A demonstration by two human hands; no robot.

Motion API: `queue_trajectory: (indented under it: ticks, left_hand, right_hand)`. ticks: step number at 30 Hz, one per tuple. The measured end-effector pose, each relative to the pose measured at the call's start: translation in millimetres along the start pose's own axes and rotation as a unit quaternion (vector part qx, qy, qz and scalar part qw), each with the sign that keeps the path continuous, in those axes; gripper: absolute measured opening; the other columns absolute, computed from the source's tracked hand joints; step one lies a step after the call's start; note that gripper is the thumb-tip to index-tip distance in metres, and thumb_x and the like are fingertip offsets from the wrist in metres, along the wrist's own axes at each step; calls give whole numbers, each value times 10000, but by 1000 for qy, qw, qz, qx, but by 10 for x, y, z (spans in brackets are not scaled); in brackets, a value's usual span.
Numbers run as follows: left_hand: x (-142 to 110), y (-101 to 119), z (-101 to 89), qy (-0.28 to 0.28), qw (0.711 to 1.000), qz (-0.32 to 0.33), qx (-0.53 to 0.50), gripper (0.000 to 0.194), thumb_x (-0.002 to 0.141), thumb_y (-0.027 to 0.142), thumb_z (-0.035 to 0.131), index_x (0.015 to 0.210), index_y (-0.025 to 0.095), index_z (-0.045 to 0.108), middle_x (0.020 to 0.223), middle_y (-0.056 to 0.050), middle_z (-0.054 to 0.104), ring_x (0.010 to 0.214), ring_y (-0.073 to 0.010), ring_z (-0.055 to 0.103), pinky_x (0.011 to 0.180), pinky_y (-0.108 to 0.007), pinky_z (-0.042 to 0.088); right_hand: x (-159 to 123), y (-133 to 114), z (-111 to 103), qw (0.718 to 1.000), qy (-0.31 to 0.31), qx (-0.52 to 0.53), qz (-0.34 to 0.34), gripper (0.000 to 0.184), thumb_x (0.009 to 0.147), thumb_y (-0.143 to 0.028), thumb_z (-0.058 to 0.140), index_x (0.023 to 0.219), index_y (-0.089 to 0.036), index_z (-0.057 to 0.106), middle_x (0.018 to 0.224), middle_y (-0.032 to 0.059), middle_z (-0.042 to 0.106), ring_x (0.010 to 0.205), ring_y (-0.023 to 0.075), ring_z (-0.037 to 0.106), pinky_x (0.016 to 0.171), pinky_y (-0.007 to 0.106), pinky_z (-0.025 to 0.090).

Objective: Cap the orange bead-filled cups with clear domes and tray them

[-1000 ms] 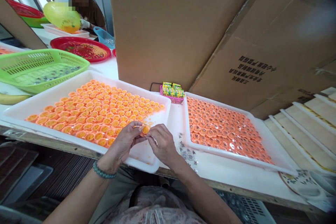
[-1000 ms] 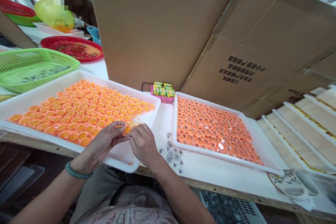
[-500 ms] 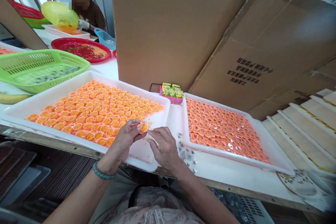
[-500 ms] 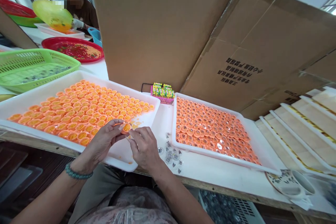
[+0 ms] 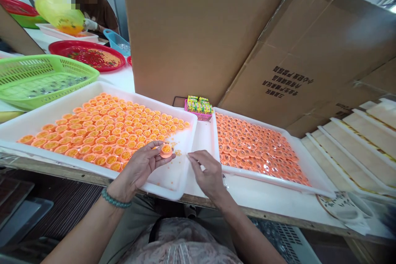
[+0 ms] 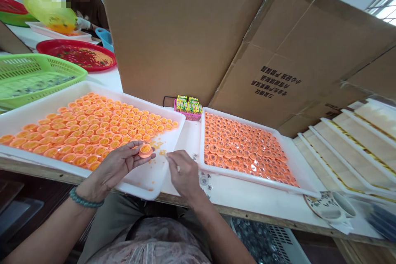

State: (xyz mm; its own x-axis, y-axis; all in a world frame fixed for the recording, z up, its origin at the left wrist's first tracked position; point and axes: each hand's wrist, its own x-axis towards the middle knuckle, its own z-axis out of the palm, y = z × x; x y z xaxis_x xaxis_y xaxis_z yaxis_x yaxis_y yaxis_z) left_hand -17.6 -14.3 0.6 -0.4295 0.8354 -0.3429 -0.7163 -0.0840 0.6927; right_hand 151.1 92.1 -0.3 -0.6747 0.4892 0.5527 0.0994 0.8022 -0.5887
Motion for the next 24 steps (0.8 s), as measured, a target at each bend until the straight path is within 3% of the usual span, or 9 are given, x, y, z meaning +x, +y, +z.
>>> queue_trajectory:
  ticks: [3,7,11,18,24]
  left_hand:
    - [-4,26,-19,-36,999,-25,-1,120,787,59,555,886,91,615,901,-120,669,900,-253,655,877,-401,517]
    - [-11,23,-43,-61,998,-24,2,146,791,51,562,904,116,629,888,-80,665,797,-177,656,805,-331,548]
    - [-5,-1,-57,-62,998,-14,14,138,798,64,564,903,132,622,857,-50,649,731,-139,641,725,-273,557]
    - [16,-22,-32,-59,997,-33,47,102,804,95,576,897,124,604,858,-62,657,740,-144,648,760,-284,549]
    - [-2,-13,6,-49,997,-37,56,86,794,118,593,879,128,593,817,-64,666,735,-164,661,769,-299,549]
  right_hand:
    - [86,-13,-93,1000,4,-7,15,239,890,-166,476,1056,-215,642,935,76,630,865,176,588,764,327,505]
    - [217,-164,8,993,-85,-47,-70,323,879,-185,493,1188,-223,579,1096,106,568,1030,219,510,865,398,476]
    - [270,-250,150,981,-142,-92,-93,333,861,-175,513,1189,-160,571,1156,146,532,1077,244,464,912,422,444]
    - [225,-98,199,990,-114,-48,-61,328,908,-207,461,1222,-198,552,1048,97,574,986,201,498,845,357,466]
    - [180,-41,170,986,-110,-88,-86,264,892,-132,451,1077,-186,631,1006,97,606,938,201,521,816,355,463]
